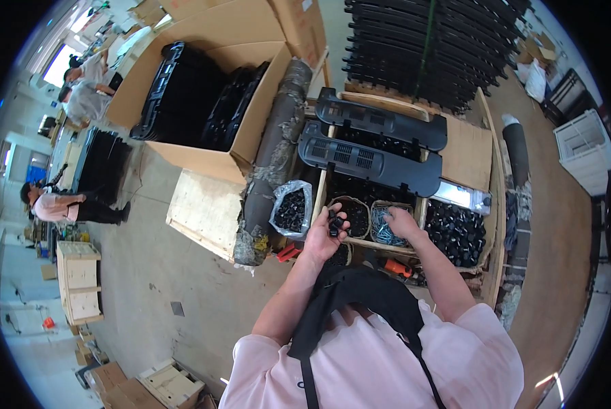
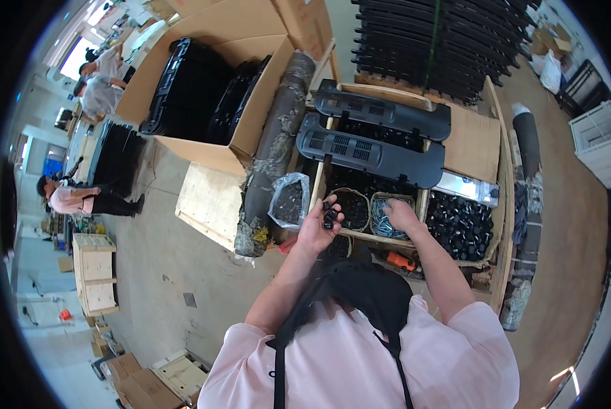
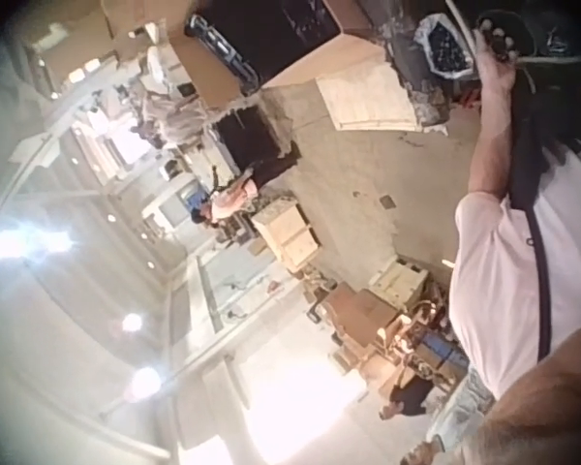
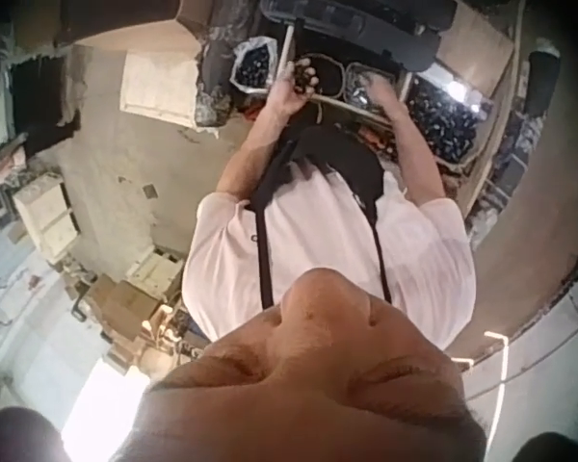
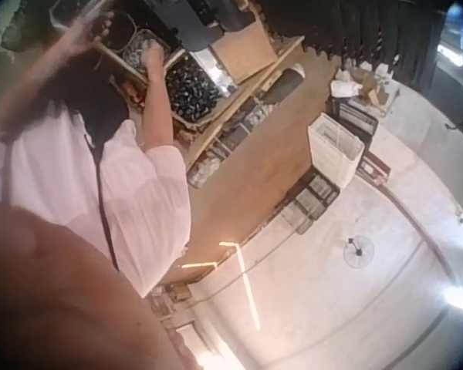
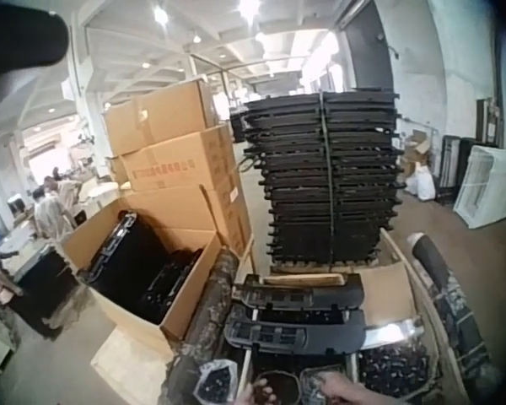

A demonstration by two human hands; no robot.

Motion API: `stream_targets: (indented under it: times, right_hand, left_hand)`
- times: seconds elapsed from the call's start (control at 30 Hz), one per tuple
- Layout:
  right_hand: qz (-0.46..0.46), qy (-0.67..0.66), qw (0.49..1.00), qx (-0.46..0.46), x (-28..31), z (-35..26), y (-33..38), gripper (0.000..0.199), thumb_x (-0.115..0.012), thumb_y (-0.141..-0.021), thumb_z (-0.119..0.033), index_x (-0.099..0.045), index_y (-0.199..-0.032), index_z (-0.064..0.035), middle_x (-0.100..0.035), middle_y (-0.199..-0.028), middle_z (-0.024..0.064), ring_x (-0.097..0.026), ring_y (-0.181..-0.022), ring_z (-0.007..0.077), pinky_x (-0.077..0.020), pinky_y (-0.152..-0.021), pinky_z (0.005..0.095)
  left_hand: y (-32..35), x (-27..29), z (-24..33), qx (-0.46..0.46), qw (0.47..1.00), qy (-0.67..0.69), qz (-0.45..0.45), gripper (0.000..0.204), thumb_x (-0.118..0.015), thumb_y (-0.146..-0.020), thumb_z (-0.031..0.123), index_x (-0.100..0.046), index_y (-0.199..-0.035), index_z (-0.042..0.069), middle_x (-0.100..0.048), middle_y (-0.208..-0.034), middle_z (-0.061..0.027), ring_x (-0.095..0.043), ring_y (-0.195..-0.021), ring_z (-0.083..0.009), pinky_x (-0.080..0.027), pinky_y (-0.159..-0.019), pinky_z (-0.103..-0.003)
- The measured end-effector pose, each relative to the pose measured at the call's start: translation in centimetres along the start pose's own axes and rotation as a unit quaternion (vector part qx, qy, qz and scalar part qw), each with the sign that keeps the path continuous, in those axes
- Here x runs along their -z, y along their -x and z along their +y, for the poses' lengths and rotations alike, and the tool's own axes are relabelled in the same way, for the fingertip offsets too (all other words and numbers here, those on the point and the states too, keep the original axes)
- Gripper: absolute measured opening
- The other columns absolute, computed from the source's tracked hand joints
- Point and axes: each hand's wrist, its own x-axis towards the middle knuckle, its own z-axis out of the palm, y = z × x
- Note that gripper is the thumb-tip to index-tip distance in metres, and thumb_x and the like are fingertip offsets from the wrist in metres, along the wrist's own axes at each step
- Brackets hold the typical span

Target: Assembling plastic housings by inserting screws using a power screwdriver.

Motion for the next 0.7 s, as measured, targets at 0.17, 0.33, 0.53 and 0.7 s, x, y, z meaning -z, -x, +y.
stream_targets:
  times: [0.17, 0.33, 0.53, 0.7]
  right_hand:
    - [0.027, -0.034, 0.999, 0.004, -0.1, 0.4, 0.5, 0.036, -0.059, -0.101, -0.029, -0.064, -0.116, 0.003, -0.067, -0.117, 0.0299, -0.063, -0.114, 0.0463, -0.0501, -0.098, 0.0494]
    - [0.011, 0.028, 0.999, 0.012, -0.4, 0.3, 1.0, 0.034, -0.056, -0.102, -0.027, -0.061, -0.116, 0.0031, -0.069, -0.111, 0.0278, -0.066, -0.106, 0.0448, -0.0517, -0.095, 0.0492]
    - [-0.113, -0.452, 0.882, -0.075, 1.2, -0.2, 1.1, 0.022, -0.053, -0.104, -0.024, -0.063, -0.103, -0.0037, -0.069, -0.093, 0.0105, -0.07, -0.088, 0.0257, -0.0576, -0.076, 0.039]
    - [-0.17, -0.694, 0.699, -0.017, 3.4, -1.0, 1.9, 0.037, -0.043, -0.106, -0.026, -0.063, -0.118, 0.0023, -0.069, -0.106, 0.014, -0.07, -0.094, 0.0255, -0.0599, -0.082, 0.0375]
  left_hand:
    - [-1.0, -0.4, -0.4, 0.016, 0.999, -0.028, -0.022, 0.042, -0.046, -0.109, 0.047, -0.061, -0.133, 0.016, -0.066, -0.1, -0.0011, -0.062, -0.083, -0.0178, -0.047, -0.062, -0.028]
    - [-1.7, -0.8, -0.6, 0.028, 0.998, -0.047, -0.014, 0.041, -0.046, -0.109, 0.046, -0.06, -0.134, 0.016, -0.065, -0.099, -0.0009, -0.062, -0.083, -0.0181, -0.046, -0.062, -0.028]
    - [-2.4, -0.3, -1.3, 0.042, 0.997, -0.057, -0.015, 0.04, -0.046, -0.109, 0.045, -0.058, -0.13, 0.013, -0.067, -0.1, -0.0027, -0.063, -0.083, -0.0197, -0.047, -0.063, -0.03]
    - [-2.7, -0.9, -1.3, 0.04, 0.997, -0.065, -0.019, 0.039, -0.048, -0.109, 0.044, -0.058, -0.13, 0.013, -0.068, -0.1, -0.0037, -0.067, -0.09, -0.0213, -0.05, -0.066, -0.032]
